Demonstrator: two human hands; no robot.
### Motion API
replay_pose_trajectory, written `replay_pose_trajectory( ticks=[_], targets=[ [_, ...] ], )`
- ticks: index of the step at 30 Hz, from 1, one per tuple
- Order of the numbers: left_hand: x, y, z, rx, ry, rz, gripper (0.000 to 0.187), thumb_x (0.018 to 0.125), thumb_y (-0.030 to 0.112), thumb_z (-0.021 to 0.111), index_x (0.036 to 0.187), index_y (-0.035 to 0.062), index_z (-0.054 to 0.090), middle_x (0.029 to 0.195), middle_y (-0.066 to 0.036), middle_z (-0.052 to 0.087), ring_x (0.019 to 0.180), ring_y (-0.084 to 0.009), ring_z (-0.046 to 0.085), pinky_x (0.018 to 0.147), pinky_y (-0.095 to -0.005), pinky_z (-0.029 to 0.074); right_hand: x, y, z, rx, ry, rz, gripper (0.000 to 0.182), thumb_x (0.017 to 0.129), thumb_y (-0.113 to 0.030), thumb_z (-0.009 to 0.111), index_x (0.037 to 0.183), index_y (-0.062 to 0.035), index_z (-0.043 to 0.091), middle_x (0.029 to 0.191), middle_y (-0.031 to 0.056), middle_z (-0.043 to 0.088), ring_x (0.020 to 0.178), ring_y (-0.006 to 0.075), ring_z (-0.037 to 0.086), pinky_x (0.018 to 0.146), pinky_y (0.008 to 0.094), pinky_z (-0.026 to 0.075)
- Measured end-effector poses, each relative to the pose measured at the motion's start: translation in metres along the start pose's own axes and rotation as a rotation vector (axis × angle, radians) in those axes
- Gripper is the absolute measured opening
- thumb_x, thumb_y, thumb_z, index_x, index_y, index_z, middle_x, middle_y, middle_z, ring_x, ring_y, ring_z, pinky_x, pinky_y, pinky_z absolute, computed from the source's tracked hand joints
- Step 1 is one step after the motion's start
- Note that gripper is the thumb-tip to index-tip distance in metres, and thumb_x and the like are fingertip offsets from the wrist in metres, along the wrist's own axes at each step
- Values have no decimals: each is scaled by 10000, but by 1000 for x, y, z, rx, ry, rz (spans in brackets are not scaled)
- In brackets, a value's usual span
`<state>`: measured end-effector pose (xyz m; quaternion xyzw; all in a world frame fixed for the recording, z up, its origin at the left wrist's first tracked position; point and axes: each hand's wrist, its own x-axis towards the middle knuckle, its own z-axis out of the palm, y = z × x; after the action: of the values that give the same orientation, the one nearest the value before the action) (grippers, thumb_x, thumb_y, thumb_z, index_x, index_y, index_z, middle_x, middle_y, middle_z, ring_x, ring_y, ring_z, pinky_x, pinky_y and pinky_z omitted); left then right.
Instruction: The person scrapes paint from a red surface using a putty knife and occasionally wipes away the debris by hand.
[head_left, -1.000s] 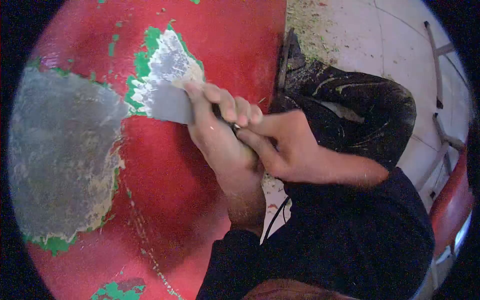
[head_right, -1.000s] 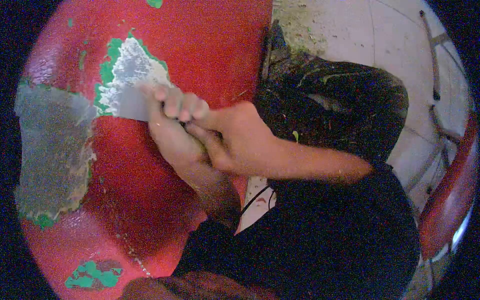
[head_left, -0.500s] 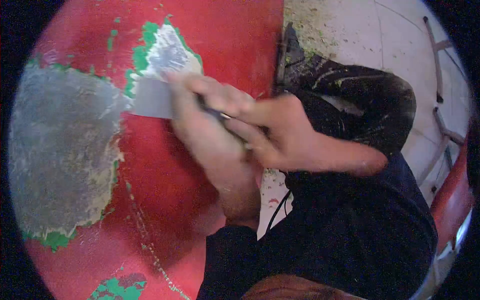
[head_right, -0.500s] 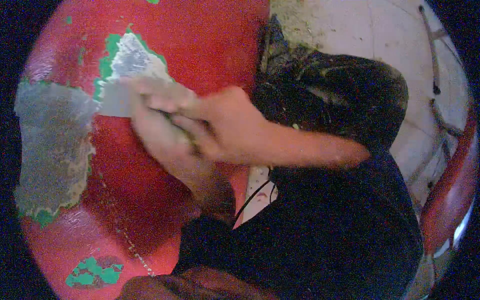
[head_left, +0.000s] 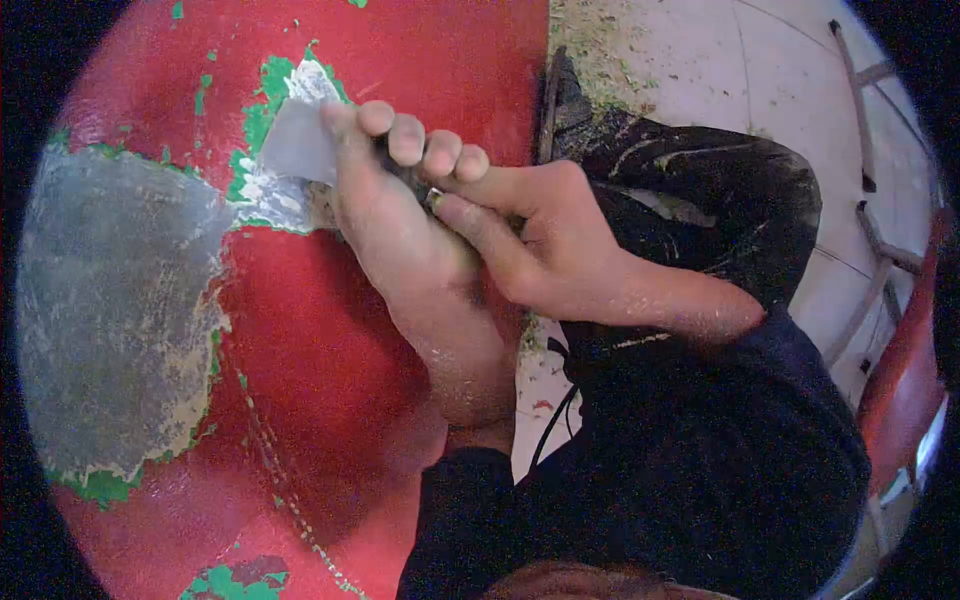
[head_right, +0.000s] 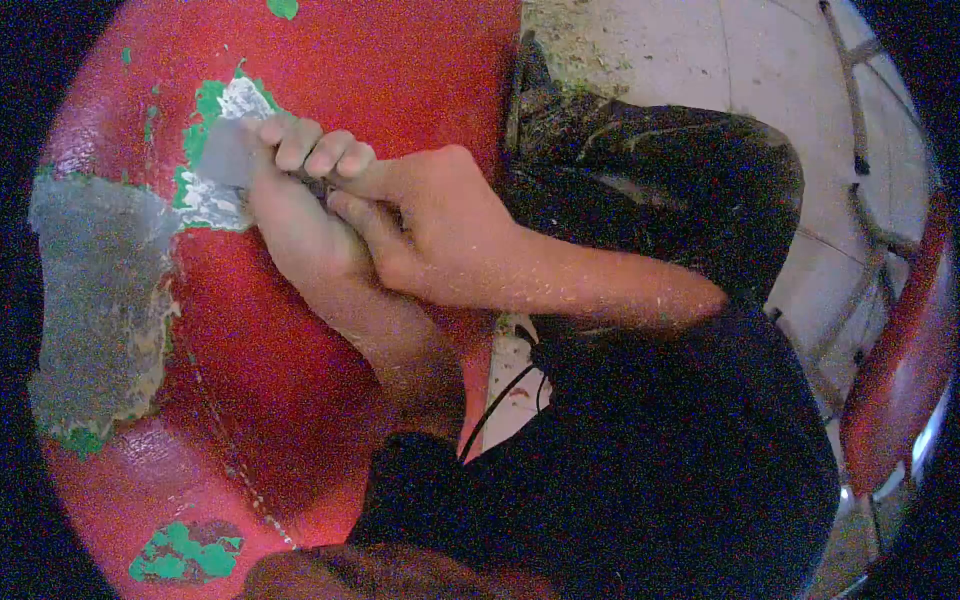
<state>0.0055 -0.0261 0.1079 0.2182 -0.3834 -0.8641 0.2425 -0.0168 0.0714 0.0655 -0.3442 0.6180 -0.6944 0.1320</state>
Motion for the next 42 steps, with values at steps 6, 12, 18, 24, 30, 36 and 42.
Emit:
replay_pose_trajectory(
  ticks=[6,12,18,24,30,36,42],
  targets=[
    [11,-9,-14,103,-104,72,340,939,429,415,742,156,463,565,21,392,473,-130,380,474,-316,397,2,10,-3,-27,9,-28,177,806,-171,554,778,-9,618,655,232,547,606,385,589,534,415,466],
    [0,1,-5,-2,18,-5,346,933,447,417,742,164,468,559,38,372,475,-118,371,468,-309,373,2,-2,4,63,37,-18,168,798,-167,549,750,-22,619,620,226,537,577,385,578,520,421,459],
    [22,31,18,13,-138,51,339,945,409,416,738,143,458,567,33,379,475,-114,389,447,-297,374,28,-8,7,53,149,-191,160,799,-170,543,852,-54,638,644,226,556,608,385,589,553,438,474],
    [6,3,0,83,50,74,323,948,395,421,754,140,468,590,29,402,507,-116,410,471,-294,394,3,3,-4,77,-71,10,137,870,-73,523,893,42,595,648,169,482,660,54,442,573,285,434],
    [-8,-7,-1,74,107,62,294,947,373,430,766,146,476,599,33,407,507,-111,392,473,-287,388,-1,1,-2,171,-24,57,196,818,-194,535,778,-20,615,677,232,550,611,385,579,543,419,457],
    [5,7,1,74,15,72,313,943,397,429,762,146,474,559,34,379,470,-113,356,459,-290,367,6,0,-4,58,-78,-50,163,873,-104,518,843,45,576,621,166,462,647,56,428,566,294,420],
    [17,-1,12,182,113,155,326,934,422,434,760,149,468,558,29,361,480,-124,375,459,-305,382,14,7,-6,-41,16,-4,183,814,-194,543,797,-36,633,689,226,571,642,381,599,574,434,485]
  ],
)
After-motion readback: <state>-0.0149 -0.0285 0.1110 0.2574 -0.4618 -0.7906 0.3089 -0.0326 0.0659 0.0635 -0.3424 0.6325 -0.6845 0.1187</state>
